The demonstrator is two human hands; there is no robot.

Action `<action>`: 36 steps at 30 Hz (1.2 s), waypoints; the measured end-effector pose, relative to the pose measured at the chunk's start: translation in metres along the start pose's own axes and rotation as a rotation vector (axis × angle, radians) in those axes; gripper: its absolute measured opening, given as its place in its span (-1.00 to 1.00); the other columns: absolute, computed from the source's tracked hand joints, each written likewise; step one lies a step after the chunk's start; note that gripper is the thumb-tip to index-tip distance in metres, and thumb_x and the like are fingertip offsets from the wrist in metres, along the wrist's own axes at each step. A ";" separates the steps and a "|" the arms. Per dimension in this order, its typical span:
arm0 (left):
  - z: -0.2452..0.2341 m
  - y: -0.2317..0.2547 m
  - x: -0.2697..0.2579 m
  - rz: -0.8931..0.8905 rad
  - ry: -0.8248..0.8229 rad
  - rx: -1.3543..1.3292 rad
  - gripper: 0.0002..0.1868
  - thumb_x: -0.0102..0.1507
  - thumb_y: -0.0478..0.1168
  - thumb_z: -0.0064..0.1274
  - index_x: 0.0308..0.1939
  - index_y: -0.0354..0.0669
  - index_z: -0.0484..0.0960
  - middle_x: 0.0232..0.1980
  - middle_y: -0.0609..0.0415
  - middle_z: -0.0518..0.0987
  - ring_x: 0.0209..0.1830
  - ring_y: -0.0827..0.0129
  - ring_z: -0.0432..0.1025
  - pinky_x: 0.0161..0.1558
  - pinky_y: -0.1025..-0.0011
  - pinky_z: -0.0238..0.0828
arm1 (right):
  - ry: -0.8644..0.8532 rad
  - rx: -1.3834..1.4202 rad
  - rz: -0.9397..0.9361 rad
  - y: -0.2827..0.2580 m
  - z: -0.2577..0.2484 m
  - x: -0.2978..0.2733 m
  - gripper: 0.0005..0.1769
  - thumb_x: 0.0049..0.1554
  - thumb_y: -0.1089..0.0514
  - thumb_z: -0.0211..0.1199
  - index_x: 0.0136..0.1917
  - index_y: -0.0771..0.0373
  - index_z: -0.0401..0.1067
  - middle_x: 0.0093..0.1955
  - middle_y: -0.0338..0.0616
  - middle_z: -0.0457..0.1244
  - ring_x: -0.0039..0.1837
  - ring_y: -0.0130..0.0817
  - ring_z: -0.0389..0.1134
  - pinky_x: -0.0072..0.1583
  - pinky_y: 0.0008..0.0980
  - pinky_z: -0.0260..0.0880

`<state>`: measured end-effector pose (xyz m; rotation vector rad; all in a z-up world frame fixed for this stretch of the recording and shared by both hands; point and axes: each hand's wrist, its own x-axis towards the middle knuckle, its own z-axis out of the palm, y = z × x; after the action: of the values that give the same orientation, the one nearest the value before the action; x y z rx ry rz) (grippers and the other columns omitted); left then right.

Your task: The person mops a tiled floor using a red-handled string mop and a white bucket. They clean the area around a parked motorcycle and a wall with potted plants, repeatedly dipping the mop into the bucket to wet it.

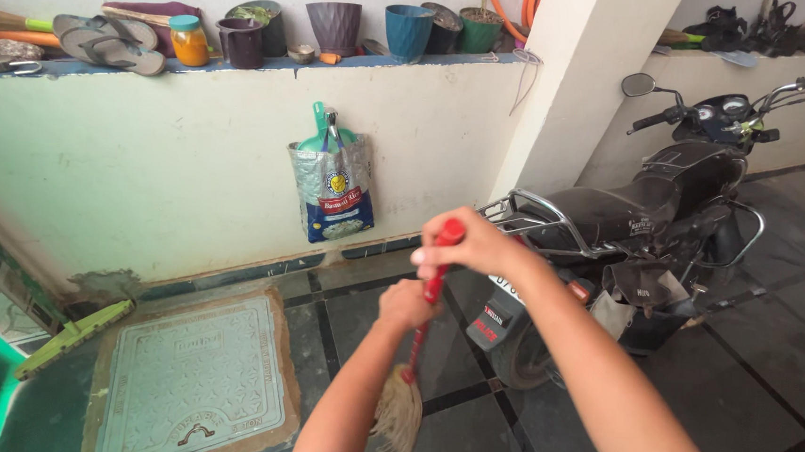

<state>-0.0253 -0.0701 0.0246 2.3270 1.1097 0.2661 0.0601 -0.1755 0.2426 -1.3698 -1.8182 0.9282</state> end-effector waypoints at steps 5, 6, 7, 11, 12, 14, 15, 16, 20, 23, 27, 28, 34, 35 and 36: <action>-0.004 -0.053 -0.002 -0.158 0.102 0.041 -0.56 0.12 0.18 0.20 -0.13 -0.03 0.74 -0.06 -0.06 0.69 0.02 0.03 0.58 0.06 0.15 0.52 | -0.073 -0.191 -0.050 0.015 0.031 0.020 -0.72 0.02 0.01 0.48 -0.24 0.27 0.58 -0.31 -0.21 0.39 -0.18 -0.51 0.36 -0.06 -0.44 0.37; -0.005 -0.063 -0.005 -0.191 0.134 0.033 -0.56 0.13 0.18 0.17 -0.14 -0.04 0.74 -0.07 -0.07 0.70 0.01 0.02 0.59 0.06 0.15 0.52 | -0.094 -0.168 -0.073 0.016 0.038 0.024 -0.73 0.02 0.02 0.48 -0.23 0.27 0.58 -0.28 -0.21 0.40 -0.16 -0.50 0.38 -0.04 -0.44 0.39; -0.007 -0.074 -0.008 -0.209 0.159 0.027 -0.55 0.14 0.19 0.16 -0.14 -0.03 0.75 -0.08 -0.07 0.70 0.00 0.02 0.59 0.05 0.14 0.53 | -0.116 -0.144 -0.095 0.016 0.045 0.028 -0.74 0.02 0.02 0.48 -0.22 0.27 0.58 -0.26 -0.22 0.41 -0.14 -0.50 0.40 -0.03 -0.44 0.40; -0.011 -0.102 -0.026 -0.255 0.271 0.000 -0.59 0.17 0.18 0.13 -0.16 -0.01 0.75 -0.14 -0.08 0.70 -0.05 -0.02 0.59 0.01 0.11 0.53 | -0.206 -0.077 -0.187 0.014 0.063 0.040 -0.75 0.02 0.05 0.47 -0.16 0.28 0.57 -0.15 -0.20 0.45 -0.03 -0.46 0.46 0.07 -0.41 0.45; -0.012 -0.106 -0.032 -0.259 0.303 -0.007 -0.61 0.19 0.17 0.12 -0.17 0.00 0.75 -0.15 -0.09 0.70 -0.06 -0.04 0.59 0.00 0.10 0.53 | -0.232 0.003 -0.203 0.014 0.066 0.042 -0.75 0.03 0.07 0.46 -0.17 0.30 0.55 -0.14 -0.17 0.45 0.00 -0.43 0.47 0.11 -0.38 0.46; -0.008 -0.109 -0.045 -0.240 0.405 0.000 -0.64 0.18 0.13 0.15 -0.20 -0.03 0.73 -0.19 -0.11 0.69 -0.11 -0.06 0.60 -0.05 0.07 0.53 | -0.286 0.166 -0.228 0.013 0.067 0.042 -0.75 0.06 0.11 0.46 -0.19 0.33 0.51 -0.12 -0.11 0.44 0.07 -0.36 0.50 0.17 -0.32 0.49; -0.008 -0.107 -0.049 -0.230 0.454 0.004 -0.66 0.18 0.12 0.16 -0.22 -0.05 0.72 -0.21 -0.12 0.69 -0.14 -0.07 0.60 -0.07 0.06 0.54 | -0.287 0.213 -0.230 0.013 0.067 0.043 -0.77 0.03 0.14 0.46 -0.18 0.35 0.51 -0.12 -0.09 0.44 0.05 -0.34 0.49 0.17 -0.31 0.47; -0.008 -0.106 -0.051 -0.221 0.477 0.005 -0.67 0.16 0.10 0.17 -0.23 -0.05 0.72 -0.21 -0.12 0.68 -0.16 -0.08 0.59 -0.10 0.04 0.54 | -0.287 0.261 -0.229 0.013 0.065 0.042 -0.78 0.01 0.18 0.47 -0.18 0.37 0.52 -0.12 -0.07 0.43 0.04 -0.32 0.48 0.18 -0.29 0.46; -0.011 -0.095 -0.053 -0.221 0.483 -0.009 -0.70 0.13 0.05 0.19 -0.24 -0.04 0.71 -0.21 -0.10 0.68 -0.18 -0.06 0.60 -0.13 0.04 0.54 | -0.207 0.354 -0.272 0.012 0.056 0.038 -0.86 -0.03 0.27 0.40 -0.21 0.40 0.52 -0.19 -0.05 0.41 -0.02 -0.29 0.45 0.20 -0.30 0.46; -0.017 -0.090 -0.050 -0.232 0.404 -0.025 -0.71 0.17 0.06 0.17 -0.21 -0.01 0.73 -0.20 -0.09 0.70 -0.14 -0.04 0.60 -0.06 0.07 0.53 | -0.054 0.269 -0.268 0.015 0.054 0.043 -0.87 -0.02 0.24 0.31 -0.32 0.37 0.48 -0.32 -0.10 0.37 -0.15 -0.36 0.41 -0.01 -0.39 0.38; -0.028 -0.094 -0.045 -0.301 0.299 -0.092 -0.67 0.15 0.08 0.19 -0.14 0.02 0.74 -0.13 -0.09 0.70 -0.06 -0.01 0.60 0.01 0.10 0.53 | 0.080 0.439 -0.271 0.029 0.081 0.061 -0.65 0.09 0.22 0.28 -0.47 0.31 0.28 -0.50 -0.20 0.17 -0.37 -0.41 0.23 -0.21 -0.38 0.27; -0.030 -0.096 -0.043 -0.316 0.278 -0.110 -0.68 0.15 0.07 0.18 -0.12 0.05 0.74 -0.11 -0.07 0.70 -0.05 0.00 0.60 0.02 0.10 0.52 | 0.107 0.494 -0.284 0.032 0.088 0.067 -0.63 0.10 0.23 0.28 -0.48 0.30 0.26 -0.51 -0.22 0.14 -0.39 -0.42 0.19 -0.23 -0.38 0.24; -0.040 -0.102 -0.033 -0.366 0.226 -0.155 -0.67 0.20 0.08 0.10 -0.06 0.10 0.74 -0.04 -0.05 0.70 0.03 0.01 0.58 0.08 0.11 0.51 | 0.216 0.681 -0.334 0.046 0.104 0.092 -0.59 0.11 0.27 0.23 -0.49 0.20 0.14 -0.54 -0.29 0.04 -0.48 -0.51 0.00 -0.34 -0.43 0.02; -0.042 -0.103 -0.032 -0.370 0.213 -0.168 -0.66 0.20 0.09 0.10 -0.05 0.11 0.74 -0.03 -0.04 0.70 0.04 0.01 0.58 0.09 0.11 0.50 | 0.230 0.708 -0.339 0.047 0.106 0.097 -0.58 0.11 0.27 0.23 -0.49 0.18 0.12 -0.55 -0.30 0.03 -0.49 -0.52 -0.02 -0.35 -0.43 0.00; -0.045 -0.105 -0.031 -0.373 0.196 -0.180 -0.66 0.20 0.10 0.10 -0.04 0.12 0.73 -0.01 -0.03 0.69 0.06 0.02 0.57 0.10 0.12 0.49 | 0.248 0.712 -0.338 0.047 0.107 0.100 -0.58 0.11 0.27 0.22 -0.48 0.18 0.11 -0.55 -0.31 0.03 -0.50 -0.53 -0.03 -0.35 -0.43 -0.01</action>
<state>-0.1317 -0.0229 0.0057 1.9229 1.5217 0.4381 -0.0287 -0.0843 0.1560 -0.6715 -1.2845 1.0270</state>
